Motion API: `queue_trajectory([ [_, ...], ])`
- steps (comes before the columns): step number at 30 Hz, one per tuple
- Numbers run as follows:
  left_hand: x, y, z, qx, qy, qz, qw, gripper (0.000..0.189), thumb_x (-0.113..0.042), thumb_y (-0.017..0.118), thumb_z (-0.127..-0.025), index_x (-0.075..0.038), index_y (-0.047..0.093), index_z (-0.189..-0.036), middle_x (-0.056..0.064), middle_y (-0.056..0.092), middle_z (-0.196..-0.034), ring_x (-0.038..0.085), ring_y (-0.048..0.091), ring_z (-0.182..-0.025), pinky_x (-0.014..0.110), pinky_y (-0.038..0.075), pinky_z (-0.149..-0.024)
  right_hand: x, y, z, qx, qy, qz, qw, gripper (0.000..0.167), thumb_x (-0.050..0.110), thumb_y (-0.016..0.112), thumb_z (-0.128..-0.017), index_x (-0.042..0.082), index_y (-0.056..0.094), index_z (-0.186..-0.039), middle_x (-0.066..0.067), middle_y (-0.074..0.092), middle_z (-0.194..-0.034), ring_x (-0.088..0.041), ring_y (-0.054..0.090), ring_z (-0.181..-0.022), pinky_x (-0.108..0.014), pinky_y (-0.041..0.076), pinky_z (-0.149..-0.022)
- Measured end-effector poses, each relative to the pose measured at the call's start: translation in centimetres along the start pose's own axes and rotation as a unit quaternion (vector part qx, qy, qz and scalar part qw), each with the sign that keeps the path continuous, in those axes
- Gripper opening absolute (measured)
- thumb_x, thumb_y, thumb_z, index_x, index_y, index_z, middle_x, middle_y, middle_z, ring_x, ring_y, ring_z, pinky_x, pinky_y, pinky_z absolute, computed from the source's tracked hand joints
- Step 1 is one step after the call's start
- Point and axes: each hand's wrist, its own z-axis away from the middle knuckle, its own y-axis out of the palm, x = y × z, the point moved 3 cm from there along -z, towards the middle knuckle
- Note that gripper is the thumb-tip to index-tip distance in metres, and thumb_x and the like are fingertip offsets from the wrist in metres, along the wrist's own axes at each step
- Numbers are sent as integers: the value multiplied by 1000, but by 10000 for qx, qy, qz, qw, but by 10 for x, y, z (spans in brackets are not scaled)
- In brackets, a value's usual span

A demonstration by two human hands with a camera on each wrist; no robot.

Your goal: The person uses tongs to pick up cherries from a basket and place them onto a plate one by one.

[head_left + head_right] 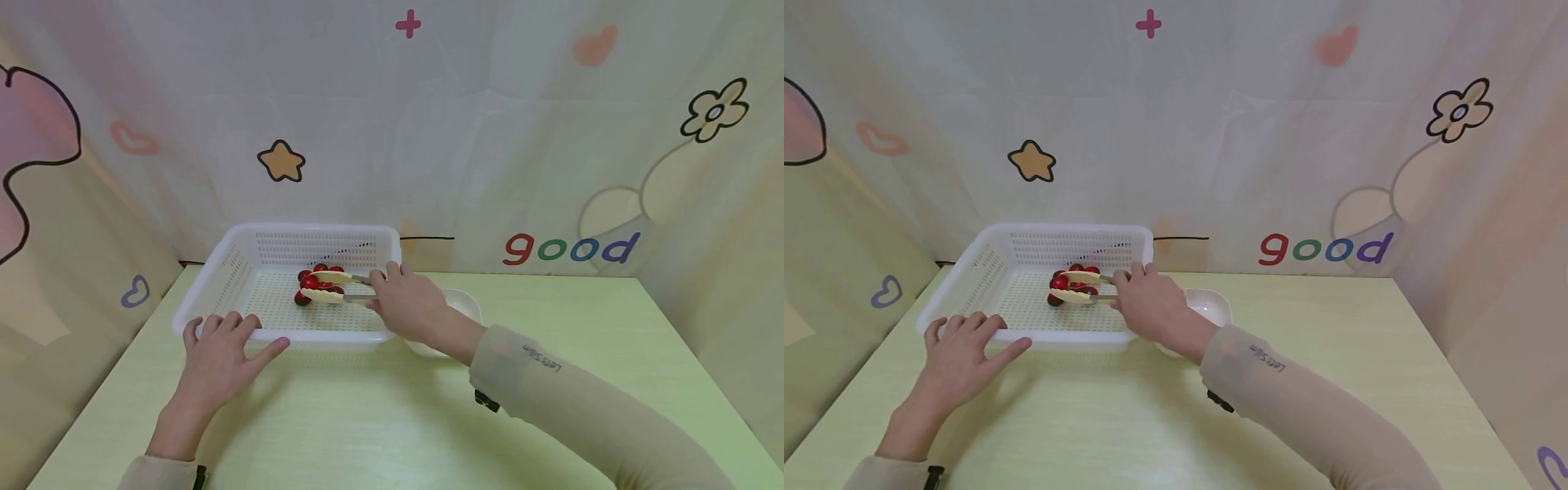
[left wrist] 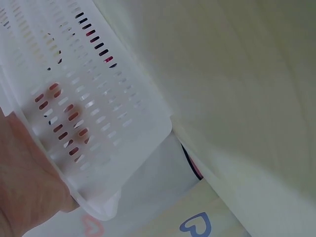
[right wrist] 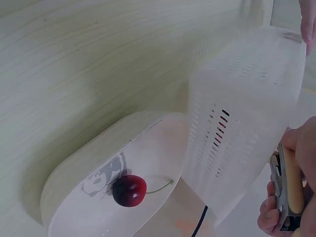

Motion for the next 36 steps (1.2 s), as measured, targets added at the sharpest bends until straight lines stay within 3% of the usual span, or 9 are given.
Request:
queue_trajectory([
  [17,0,2,0,-160,18,-17,9999,56,-67,60,-93,-12,66,-104,9,60,-99,40,48,-98,72,16,-102,-24,2,16,-272,93,-139,9995,48,47,50,-107,8,52,-133,-10,54,-101,-24,50,-85,-27,43,-55],
  [30,1,2,-1,-51,-55,-39,10000,56,-67,60,-93,-12,66,-105,9,60,-100,41,48,-98,74,16,-101,-44,-2,40,-1146,-82,-249,9931,40,40,58,-105,2,53,-117,-7,43,-85,-22,43,-73,-28,39,-45],
  [36,1,2,-1,-55,-53,-53,10000,56,-67,60,-94,-12,66,-105,8,60,-99,41,48,-97,73,16,-100,-55,-2,50,-1176,100,-500,9917,40,40,61,-104,2,54,-117,-8,44,-86,-22,43,-72,-28,40,-46],
])
